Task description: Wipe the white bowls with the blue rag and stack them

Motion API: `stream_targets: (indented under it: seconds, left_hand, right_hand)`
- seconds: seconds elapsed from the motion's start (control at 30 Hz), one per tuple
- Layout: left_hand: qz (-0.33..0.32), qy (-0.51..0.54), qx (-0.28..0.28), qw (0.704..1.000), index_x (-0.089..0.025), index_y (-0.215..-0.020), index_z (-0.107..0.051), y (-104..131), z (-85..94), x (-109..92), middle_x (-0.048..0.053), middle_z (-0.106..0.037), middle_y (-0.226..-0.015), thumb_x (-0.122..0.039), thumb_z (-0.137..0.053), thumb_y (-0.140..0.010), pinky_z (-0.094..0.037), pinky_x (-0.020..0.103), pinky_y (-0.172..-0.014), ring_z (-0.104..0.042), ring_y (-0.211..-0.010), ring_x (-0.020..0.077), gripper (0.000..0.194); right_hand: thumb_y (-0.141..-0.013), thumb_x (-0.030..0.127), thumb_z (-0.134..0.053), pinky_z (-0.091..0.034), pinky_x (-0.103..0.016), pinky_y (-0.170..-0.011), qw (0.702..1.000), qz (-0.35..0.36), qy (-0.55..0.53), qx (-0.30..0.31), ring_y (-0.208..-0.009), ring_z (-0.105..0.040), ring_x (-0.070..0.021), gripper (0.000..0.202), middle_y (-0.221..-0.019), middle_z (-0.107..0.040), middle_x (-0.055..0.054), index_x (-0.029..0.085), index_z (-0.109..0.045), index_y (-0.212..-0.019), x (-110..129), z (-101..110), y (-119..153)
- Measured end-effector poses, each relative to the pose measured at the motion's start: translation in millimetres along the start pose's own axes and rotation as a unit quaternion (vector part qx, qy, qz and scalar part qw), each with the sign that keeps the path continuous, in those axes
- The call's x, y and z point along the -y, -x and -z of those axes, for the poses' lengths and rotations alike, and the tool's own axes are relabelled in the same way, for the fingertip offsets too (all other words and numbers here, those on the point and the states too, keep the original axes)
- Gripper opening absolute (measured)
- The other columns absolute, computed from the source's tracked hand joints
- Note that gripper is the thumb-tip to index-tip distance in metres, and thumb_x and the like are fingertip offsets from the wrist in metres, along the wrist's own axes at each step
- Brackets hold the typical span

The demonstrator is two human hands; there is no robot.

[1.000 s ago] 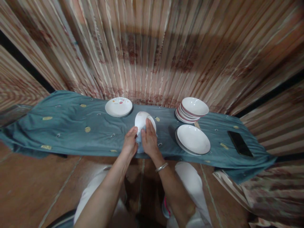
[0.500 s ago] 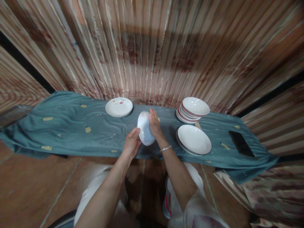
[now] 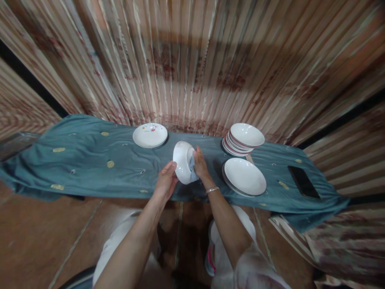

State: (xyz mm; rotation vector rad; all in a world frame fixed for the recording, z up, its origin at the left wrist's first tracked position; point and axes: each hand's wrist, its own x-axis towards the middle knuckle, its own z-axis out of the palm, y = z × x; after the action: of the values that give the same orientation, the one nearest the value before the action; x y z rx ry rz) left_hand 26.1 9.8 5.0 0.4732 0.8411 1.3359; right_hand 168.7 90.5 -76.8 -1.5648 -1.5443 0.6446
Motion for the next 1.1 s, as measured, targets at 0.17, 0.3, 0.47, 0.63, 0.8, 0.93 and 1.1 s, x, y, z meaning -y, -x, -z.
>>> stream_targets:
  seconds: [0.17, 0.3, 0.47, 0.63, 0.8, 0.93, 1.1]
  left_hand:
    - [-0.002, 0.0, 0.003, 1.0, -0.014, -0.083, -0.068, -1, -1.1, 0, 0.003, -0.073, -0.07, -0.039, -0.091, -0.045, -0.055, 0.029, -0.068, -0.069, -0.068, 0.0185, 0.051]
    - [-0.006, 0.001, 0.0, 1.0, -0.014, -0.083, -0.068, -1, -1.1, 0, 0.003, -0.072, -0.067, -0.038, -0.091, -0.046, -0.055, 0.029, -0.068, -0.069, -0.069, 0.0193, 0.05]
    - [-0.011, -0.005, 0.008, 1.0, -0.014, -0.083, -0.067, -2, 0.3, 2, 0.005, -0.073, -0.071, -0.036, -0.087, -0.055, -0.055, 0.03, -0.073, -0.071, -0.08, 0.0218, 0.041]
    - [-0.02, -0.011, 0.013, 1.0, -0.014, -0.082, -0.068, -3, 0.0, 2, 0.007, -0.074, -0.079, -0.037, -0.087, -0.054, -0.054, 0.031, -0.078, -0.069, -0.092, 0.0238, 0.041]
    - [-0.021, -0.023, 0.013, 0.999, -0.015, -0.082, -0.07, -2, -0.3, 2, 0.005, -0.074, -0.078, -0.036, -0.086, -0.055, -0.053, 0.028, -0.077, -0.069, -0.09, 0.0216, 0.037]
    - [-0.021, -0.012, 0.015, 1.0, -0.016, -0.076, -0.069, -1, -0.1, 3, 0.003, -0.072, -0.073, -0.033, -0.086, -0.051, -0.053, 0.028, -0.077, -0.069, -0.086, 0.0208, 0.035]
    - [-0.025, 0.0, 0.05, 0.998, -0.015, -0.073, -0.069, 0, -2.2, 7, 0.007, -0.074, -0.078, -0.039, -0.083, -0.057, -0.054, 0.033, -0.079, -0.068, -0.092, 0.0251, 0.032]
  right_hand:
    - [-0.097, 0.053, -0.019, -0.011, -0.048, -0.122, 1.0, -0.014, -0.023, -0.003, -0.15, -0.014, -0.0209, 0.068, -0.16, -0.023, -0.012, 0.013, -0.024, -0.153, 6, 2, 22]
    - [-0.099, 0.048, -0.02, -0.014, -0.049, -0.122, 0.999, -0.008, -0.029, -0.029, -0.15, -0.012, -0.0198, 0.064, -0.16, -0.023, -0.012, 0.014, -0.024, -0.153, 14, -3, 39]
    - [-0.1, 0.045, -0.015, -0.018, -0.049, -0.121, 0.998, 0.012, -0.002, -0.062, -0.15, -0.014, -0.0189, 0.062, -0.16, -0.023, -0.013, 0.012, -0.024, -0.153, 31, -8, 62]
    - [-0.101, 0.039, -0.017, -0.02, -0.046, -0.122, 0.994, 0.078, 0.025, -0.076, -0.15, -0.013, -0.0172, 0.06, -0.161, -0.021, -0.013, 0.012, -0.015, -0.155, 55, -8, 82]
    - [-0.1, 0.036, -0.022, -0.018, -0.044, -0.123, 0.981, 0.162, 0.058, -0.085, -0.151, -0.008, -0.0194, 0.061, -0.162, -0.014, -0.014, 0.009, -0.014, -0.154, 79, -8, 93]
    - [-0.099, 0.03, -0.024, -0.017, -0.048, -0.122, 0.973, 0.198, 0.087, -0.08, -0.151, -0.007, -0.0217, 0.06, -0.162, -0.016, -0.013, 0.011, -0.014, -0.155, 95, -4, 88]
    - [-0.098, 0.03, -0.028, -0.019, -0.048, -0.121, 0.96, 0.256, 0.109, -0.012, -0.149, -0.019, -0.0222, 0.053, -0.155, -0.035, -0.012, 0.013, -0.036, -0.148, 112, 8, 63]
